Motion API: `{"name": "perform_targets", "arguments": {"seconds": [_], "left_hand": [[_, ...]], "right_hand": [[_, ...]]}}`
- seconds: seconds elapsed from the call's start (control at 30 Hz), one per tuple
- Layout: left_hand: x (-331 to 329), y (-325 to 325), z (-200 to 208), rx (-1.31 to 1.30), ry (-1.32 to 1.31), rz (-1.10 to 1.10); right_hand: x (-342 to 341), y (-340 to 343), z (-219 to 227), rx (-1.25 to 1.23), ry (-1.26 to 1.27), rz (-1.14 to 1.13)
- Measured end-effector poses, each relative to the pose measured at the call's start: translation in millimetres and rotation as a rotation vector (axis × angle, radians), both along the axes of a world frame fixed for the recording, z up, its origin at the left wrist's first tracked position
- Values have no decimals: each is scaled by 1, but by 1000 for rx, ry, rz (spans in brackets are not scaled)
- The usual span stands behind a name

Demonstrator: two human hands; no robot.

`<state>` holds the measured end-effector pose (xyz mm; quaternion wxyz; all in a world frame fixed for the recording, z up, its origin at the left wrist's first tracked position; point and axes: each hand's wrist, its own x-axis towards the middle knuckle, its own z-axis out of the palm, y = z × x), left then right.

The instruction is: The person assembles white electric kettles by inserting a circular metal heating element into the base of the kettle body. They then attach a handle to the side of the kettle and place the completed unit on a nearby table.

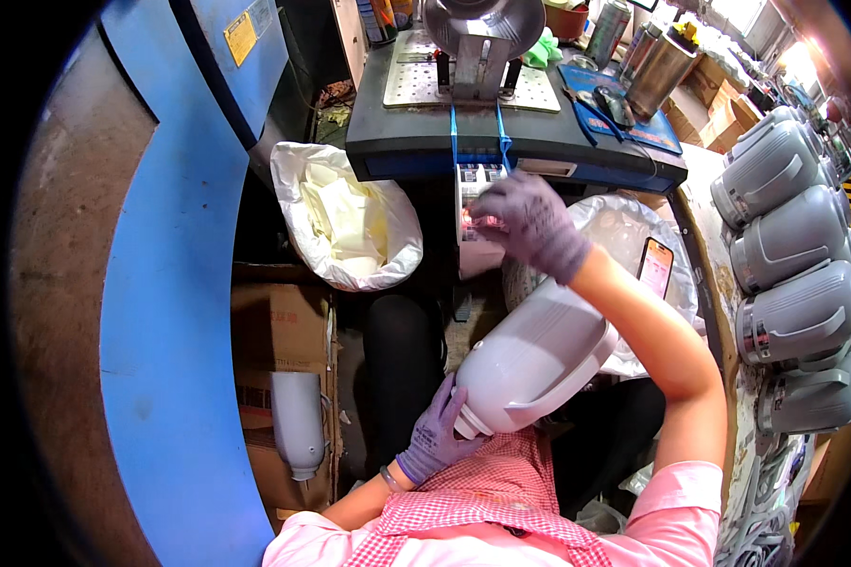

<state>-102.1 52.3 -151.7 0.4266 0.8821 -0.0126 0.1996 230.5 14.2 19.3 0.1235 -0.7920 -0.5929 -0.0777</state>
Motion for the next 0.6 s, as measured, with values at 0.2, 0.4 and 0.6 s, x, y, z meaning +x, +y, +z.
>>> {"name": "perform_targets", "arguments": {"seconds": [0.2, 0.4, 0.6], "left_hand": [[0, 3, 0, -9, 22, -9], [-2, 1, -1, -14, 34, 20], [-7, -10, -6, -139, 163, 23]], "right_hand": [[58, 46, 6, -94, 397, -121], [-17, -3, 8, -168, 44, -64], [-104, -167, 51, 894, 910, -496]]}}
